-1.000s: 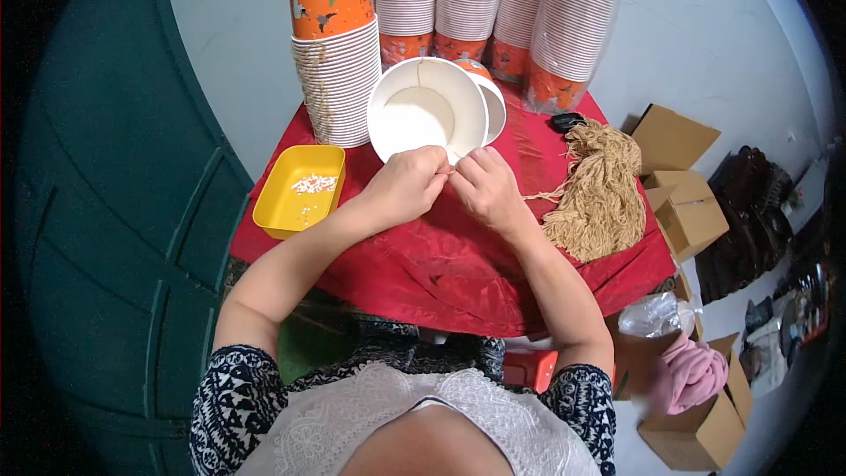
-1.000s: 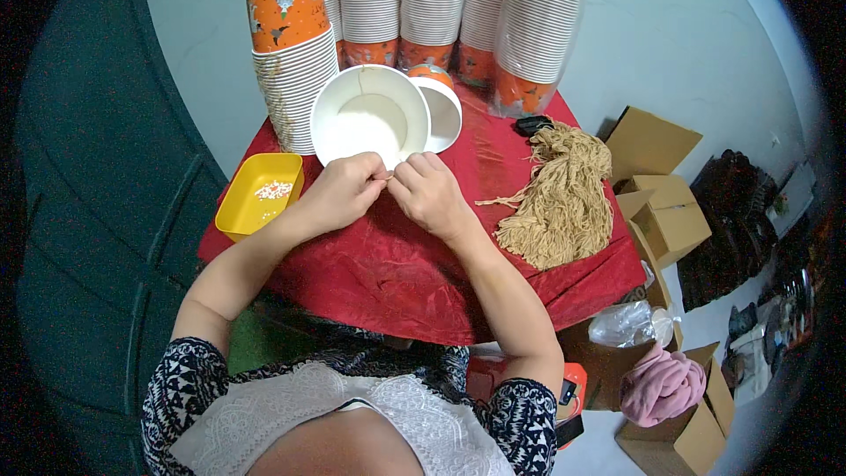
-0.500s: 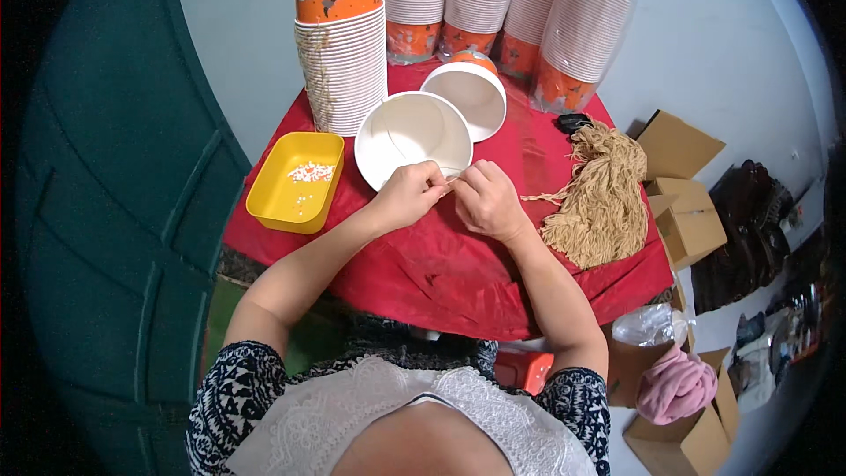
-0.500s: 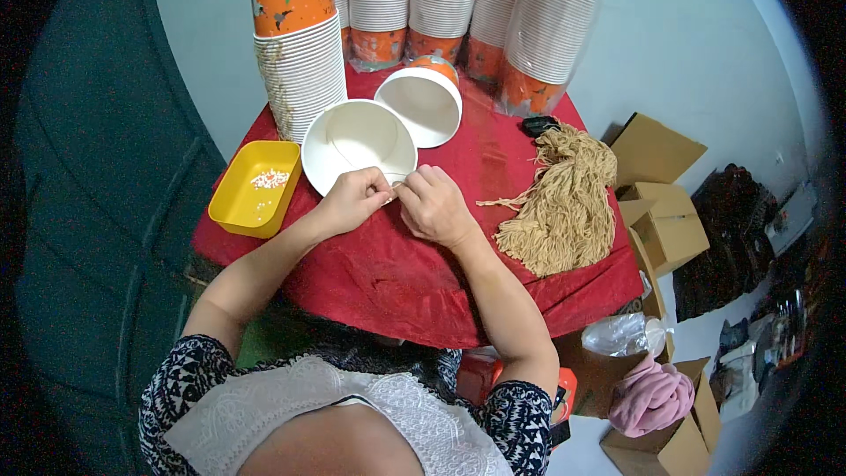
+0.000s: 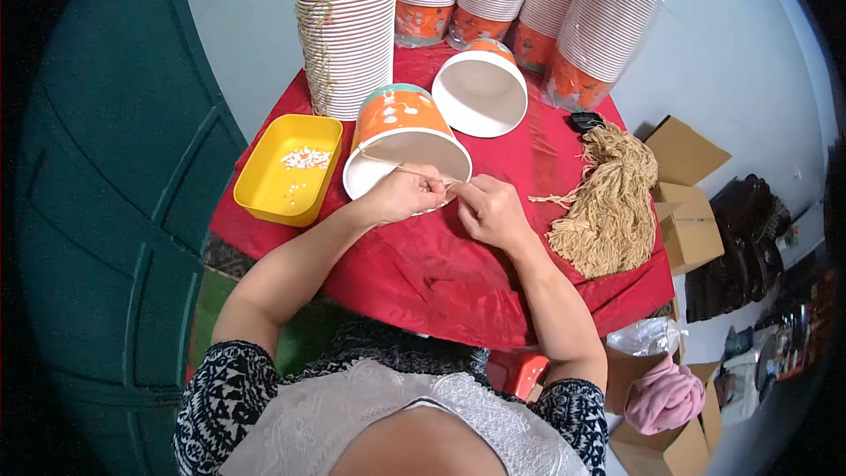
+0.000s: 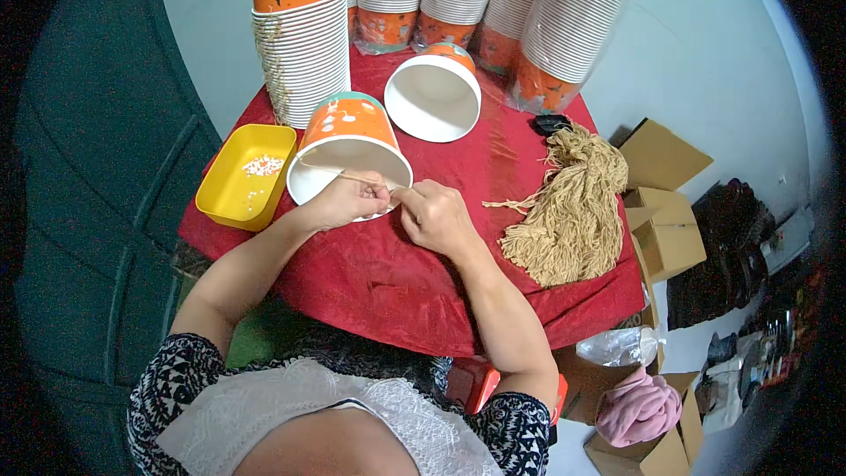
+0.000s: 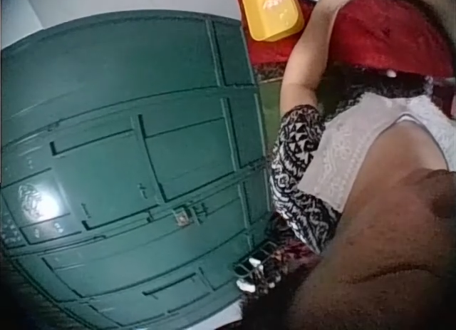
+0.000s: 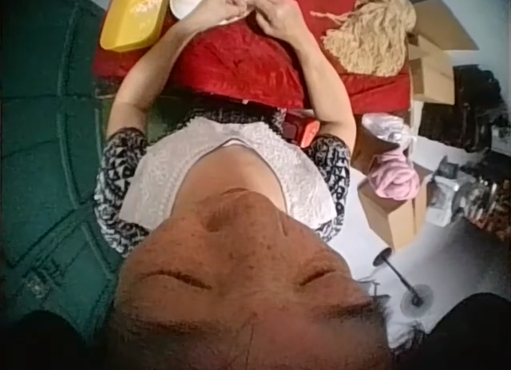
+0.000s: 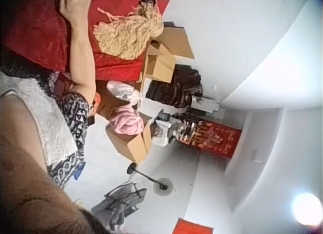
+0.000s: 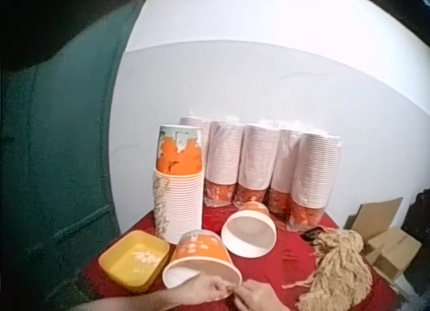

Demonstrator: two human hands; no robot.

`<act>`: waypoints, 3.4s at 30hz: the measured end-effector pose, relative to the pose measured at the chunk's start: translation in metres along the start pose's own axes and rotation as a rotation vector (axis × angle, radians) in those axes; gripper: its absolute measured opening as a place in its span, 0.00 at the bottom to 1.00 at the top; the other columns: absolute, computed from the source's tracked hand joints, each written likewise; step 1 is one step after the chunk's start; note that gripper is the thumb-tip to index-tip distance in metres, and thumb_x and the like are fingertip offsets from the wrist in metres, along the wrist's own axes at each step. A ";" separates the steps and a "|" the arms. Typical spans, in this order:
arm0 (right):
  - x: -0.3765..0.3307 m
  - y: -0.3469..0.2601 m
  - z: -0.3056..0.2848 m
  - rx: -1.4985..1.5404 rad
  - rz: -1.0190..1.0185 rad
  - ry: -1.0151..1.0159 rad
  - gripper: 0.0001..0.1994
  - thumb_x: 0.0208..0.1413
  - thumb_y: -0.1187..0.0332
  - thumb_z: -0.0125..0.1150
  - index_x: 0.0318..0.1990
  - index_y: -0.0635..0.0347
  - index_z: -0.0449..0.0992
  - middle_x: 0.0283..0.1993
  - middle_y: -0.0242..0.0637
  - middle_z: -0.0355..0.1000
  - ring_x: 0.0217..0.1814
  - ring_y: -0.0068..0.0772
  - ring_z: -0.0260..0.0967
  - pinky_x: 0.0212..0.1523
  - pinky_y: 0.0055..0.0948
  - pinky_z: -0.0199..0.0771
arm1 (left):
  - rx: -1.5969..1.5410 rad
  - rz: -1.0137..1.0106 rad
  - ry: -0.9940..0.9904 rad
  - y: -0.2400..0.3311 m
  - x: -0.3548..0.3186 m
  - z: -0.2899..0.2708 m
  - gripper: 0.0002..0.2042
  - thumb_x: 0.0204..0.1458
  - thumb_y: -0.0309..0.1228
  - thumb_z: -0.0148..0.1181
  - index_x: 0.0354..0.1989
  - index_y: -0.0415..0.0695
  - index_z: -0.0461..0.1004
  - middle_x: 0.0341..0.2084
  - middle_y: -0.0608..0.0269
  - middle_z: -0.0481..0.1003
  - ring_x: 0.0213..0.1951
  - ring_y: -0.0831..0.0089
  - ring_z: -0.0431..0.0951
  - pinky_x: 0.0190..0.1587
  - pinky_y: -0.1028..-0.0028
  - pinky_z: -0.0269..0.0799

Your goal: Threading a thin string through pre-punched holes in paper bowls to assemble them.

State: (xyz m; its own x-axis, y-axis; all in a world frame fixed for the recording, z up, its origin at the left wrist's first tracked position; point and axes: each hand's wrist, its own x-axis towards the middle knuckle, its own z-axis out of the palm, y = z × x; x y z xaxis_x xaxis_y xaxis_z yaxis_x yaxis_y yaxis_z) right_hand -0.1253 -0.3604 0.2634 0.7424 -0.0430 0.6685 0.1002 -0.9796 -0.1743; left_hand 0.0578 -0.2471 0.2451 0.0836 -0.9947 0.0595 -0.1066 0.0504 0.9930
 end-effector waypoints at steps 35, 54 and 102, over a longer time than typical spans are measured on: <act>0.015 -0.048 -0.010 0.082 -0.333 0.084 0.17 0.36 0.75 0.63 0.39 0.64 0.74 0.35 0.40 0.72 0.29 0.37 0.72 0.28 0.33 0.76 | -0.007 -0.019 0.134 -0.023 0.008 0.008 0.02 0.50 0.21 0.58 0.27 0.41 0.74 0.22 0.67 0.74 0.26 0.81 0.72 0.28 0.76 0.68; -0.005 -0.025 0.009 -0.049 0.281 -0.011 0.10 0.52 0.75 0.63 0.42 0.62 0.73 0.21 0.47 0.74 0.20 0.46 0.74 0.20 0.40 0.72 | -0.005 0.094 0.141 -0.017 0.004 0.012 0.04 0.51 0.17 0.57 0.29 0.39 0.70 0.23 0.66 0.72 0.25 0.80 0.71 0.24 0.77 0.69; 0.006 -0.051 -0.003 0.292 0.356 0.160 0.05 0.54 0.74 0.59 0.27 0.63 0.74 0.21 0.49 0.70 0.20 0.48 0.72 0.21 0.40 0.70 | 0.324 0.133 0.228 -0.025 0.005 0.015 0.04 0.49 0.17 0.59 0.30 0.38 0.71 0.22 0.69 0.73 0.25 0.85 0.72 0.27 0.82 0.69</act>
State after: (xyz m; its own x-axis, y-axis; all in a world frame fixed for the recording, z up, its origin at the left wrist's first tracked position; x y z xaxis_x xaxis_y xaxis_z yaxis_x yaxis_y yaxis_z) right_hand -0.1284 -0.3111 0.2788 0.6556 -0.4173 0.6294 0.0574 -0.8035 -0.5925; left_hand 0.0455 -0.2543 0.2188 0.2617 -0.9343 0.2421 -0.4349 0.1099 0.8938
